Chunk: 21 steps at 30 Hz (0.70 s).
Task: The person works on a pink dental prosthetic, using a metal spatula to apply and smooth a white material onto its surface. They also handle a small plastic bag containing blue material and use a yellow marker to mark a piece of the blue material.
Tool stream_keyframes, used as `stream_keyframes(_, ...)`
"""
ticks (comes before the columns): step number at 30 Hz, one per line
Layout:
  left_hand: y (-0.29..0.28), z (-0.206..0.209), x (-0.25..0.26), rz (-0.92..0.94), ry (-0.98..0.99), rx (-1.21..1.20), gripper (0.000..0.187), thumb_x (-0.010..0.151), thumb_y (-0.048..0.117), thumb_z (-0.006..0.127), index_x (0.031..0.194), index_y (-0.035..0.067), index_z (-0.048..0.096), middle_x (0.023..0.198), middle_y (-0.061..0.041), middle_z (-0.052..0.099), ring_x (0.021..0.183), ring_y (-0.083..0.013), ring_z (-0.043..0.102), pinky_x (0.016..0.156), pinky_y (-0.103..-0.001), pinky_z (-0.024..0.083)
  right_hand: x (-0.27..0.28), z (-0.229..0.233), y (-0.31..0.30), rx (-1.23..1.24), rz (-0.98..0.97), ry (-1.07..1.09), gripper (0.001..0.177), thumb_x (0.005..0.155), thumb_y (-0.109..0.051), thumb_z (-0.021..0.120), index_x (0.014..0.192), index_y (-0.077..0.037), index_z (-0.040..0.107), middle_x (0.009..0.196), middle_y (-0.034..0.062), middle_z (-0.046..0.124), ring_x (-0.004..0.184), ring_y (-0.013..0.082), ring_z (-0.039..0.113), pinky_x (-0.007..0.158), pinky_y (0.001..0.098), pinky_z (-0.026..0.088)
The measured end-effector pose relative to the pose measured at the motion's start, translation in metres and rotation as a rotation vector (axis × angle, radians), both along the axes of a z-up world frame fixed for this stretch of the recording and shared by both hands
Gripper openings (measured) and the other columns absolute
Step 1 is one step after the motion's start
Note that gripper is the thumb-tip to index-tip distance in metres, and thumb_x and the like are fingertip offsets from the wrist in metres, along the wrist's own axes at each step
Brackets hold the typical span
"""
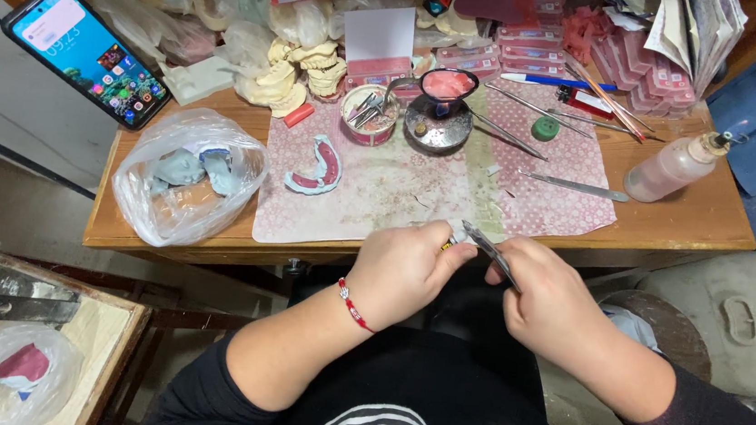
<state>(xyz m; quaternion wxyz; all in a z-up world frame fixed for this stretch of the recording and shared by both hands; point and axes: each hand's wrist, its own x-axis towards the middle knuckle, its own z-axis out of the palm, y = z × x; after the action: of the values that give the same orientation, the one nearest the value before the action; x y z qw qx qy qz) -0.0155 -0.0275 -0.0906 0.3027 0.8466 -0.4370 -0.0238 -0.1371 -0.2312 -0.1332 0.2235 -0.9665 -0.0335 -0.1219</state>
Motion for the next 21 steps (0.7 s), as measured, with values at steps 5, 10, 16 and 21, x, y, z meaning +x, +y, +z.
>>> stream_keyframes(5,-0.002,-0.015,-0.002,-0.205,0.6,-0.226,0.046,0.103,0.043,0.053,0.073,0.009,0.047,0.055,-0.016,0.056,0.064,-0.0276,0.065,0.062,-0.04,0.053,-0.001,0.018,-0.01,-0.2,0.202,-0.335,0.024,0.069,0.004,0.053,0.089,-0.006,0.061,0.099,0.0119,0.066,0.091,0.0366,0.071,0.075,0.0482,0.059)
stream_keyframes(10,-0.001,-0.052,-0.036,-1.301,1.623,-0.332,0.035,0.107,0.041,0.055,0.095,0.009,0.059,0.065,0.006,0.041,0.056,-0.0044,0.038,0.052,-0.019,0.03,-0.002,0.047,-0.02,-0.147,0.638,-0.471,0.016,0.09,-0.011,0.05,0.096,-0.003,0.062,0.106,0.0188,0.064,0.094,0.041,0.066,0.085,0.0559,0.055)
stream_keyframes(16,-0.002,-0.03,-0.038,-1.64,1.654,0.14,0.045,0.106,0.05,0.047,0.088,0.009,0.05,0.064,0.004,0.036,0.054,-0.0065,0.032,0.05,-0.021,0.025,-0.009,0.081,-0.012,-0.391,0.929,-0.667,0.012,0.102,-0.011,0.058,0.09,-0.012,0.061,0.112,0.0133,0.07,0.101,0.0349,0.071,0.093,0.0541,0.058)
stream_keyframes(21,0.038,-0.041,-0.011,-1.294,1.517,-0.107,0.042,0.112,0.046,0.044,0.117,0.005,0.051,0.064,0.003,0.04,0.053,-0.0052,0.035,0.053,-0.021,0.027,-0.029,0.042,-0.07,-0.265,0.375,-0.441,0.029,0.104,-0.018,0.047,0.124,-0.004,0.064,0.13,0.0195,0.057,0.122,0.0401,0.058,0.112,0.0642,0.042)
